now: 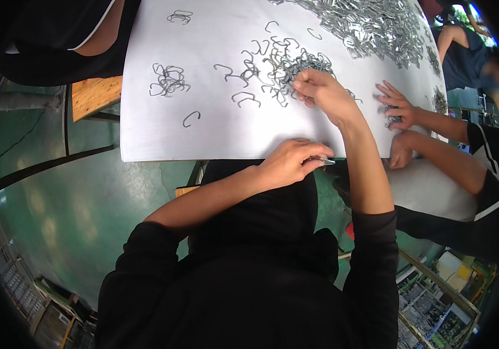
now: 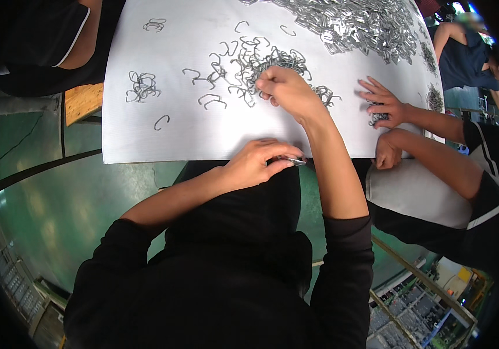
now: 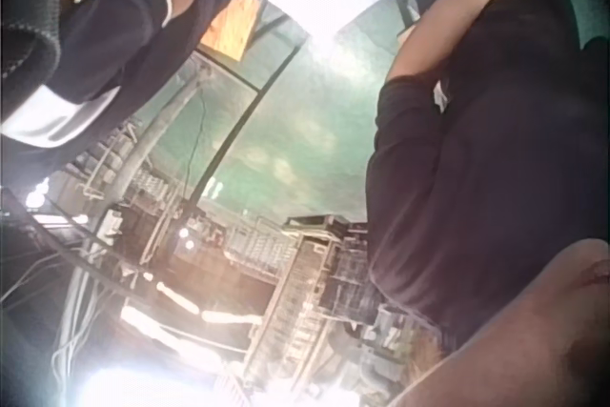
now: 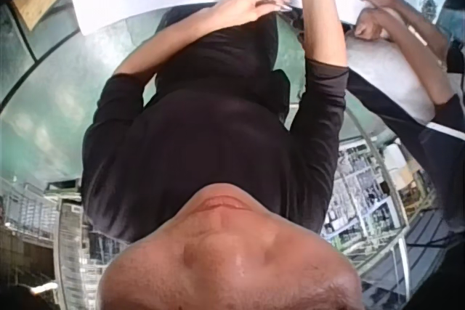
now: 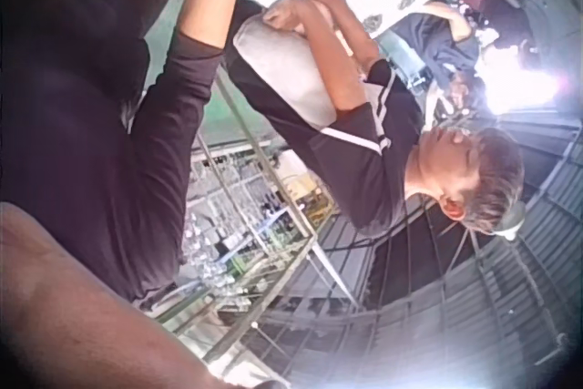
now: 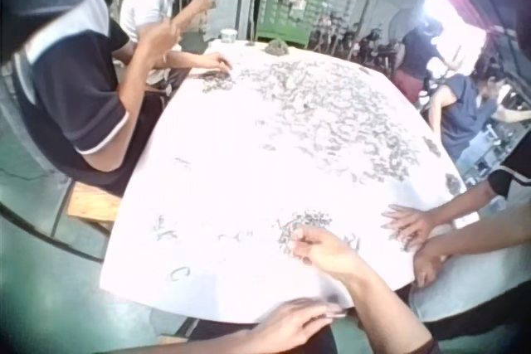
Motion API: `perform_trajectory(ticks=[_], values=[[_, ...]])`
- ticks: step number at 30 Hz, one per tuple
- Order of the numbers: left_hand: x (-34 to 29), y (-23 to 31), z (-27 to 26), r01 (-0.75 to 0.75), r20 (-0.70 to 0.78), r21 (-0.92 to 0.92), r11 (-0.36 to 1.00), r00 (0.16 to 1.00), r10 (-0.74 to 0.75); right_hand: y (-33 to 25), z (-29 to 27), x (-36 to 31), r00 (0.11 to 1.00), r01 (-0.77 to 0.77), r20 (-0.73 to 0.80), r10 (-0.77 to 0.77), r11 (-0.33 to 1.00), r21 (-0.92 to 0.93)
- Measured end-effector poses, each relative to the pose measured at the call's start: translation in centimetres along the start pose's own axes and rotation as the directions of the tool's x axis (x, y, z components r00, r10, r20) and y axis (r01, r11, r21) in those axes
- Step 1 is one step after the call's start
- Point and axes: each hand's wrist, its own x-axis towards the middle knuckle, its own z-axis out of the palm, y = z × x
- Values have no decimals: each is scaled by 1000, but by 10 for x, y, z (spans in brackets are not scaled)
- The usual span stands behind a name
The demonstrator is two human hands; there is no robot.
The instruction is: The person assembles metal clips into chains by hand and hangs the assembled chains onto hooks on a metal rack.
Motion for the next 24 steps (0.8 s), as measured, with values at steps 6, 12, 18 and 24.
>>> perform_trajectory(ticks=[6, 12, 18, 24], values=[[-3, 6, 1, 169, -22, -55, 984, 985, -171, 36, -9, -47, 965, 147, -248, -89, 962, 228], [-2, 13, 3, 263, -24, -47, 964, 964, -264, 35, 6, -133, 864, 244, -501, -44, 908, 340], [-1, 27, 5, 402, -5, 28, 915, 916, -402, 58, 35, -167, 805, 276, -593, 21, 872, 405], [-6, 26, 10, 123, -102, 66, 990, 988, -116, 69, 47, -159, 739, 377, -672, -57, 861, 341]])
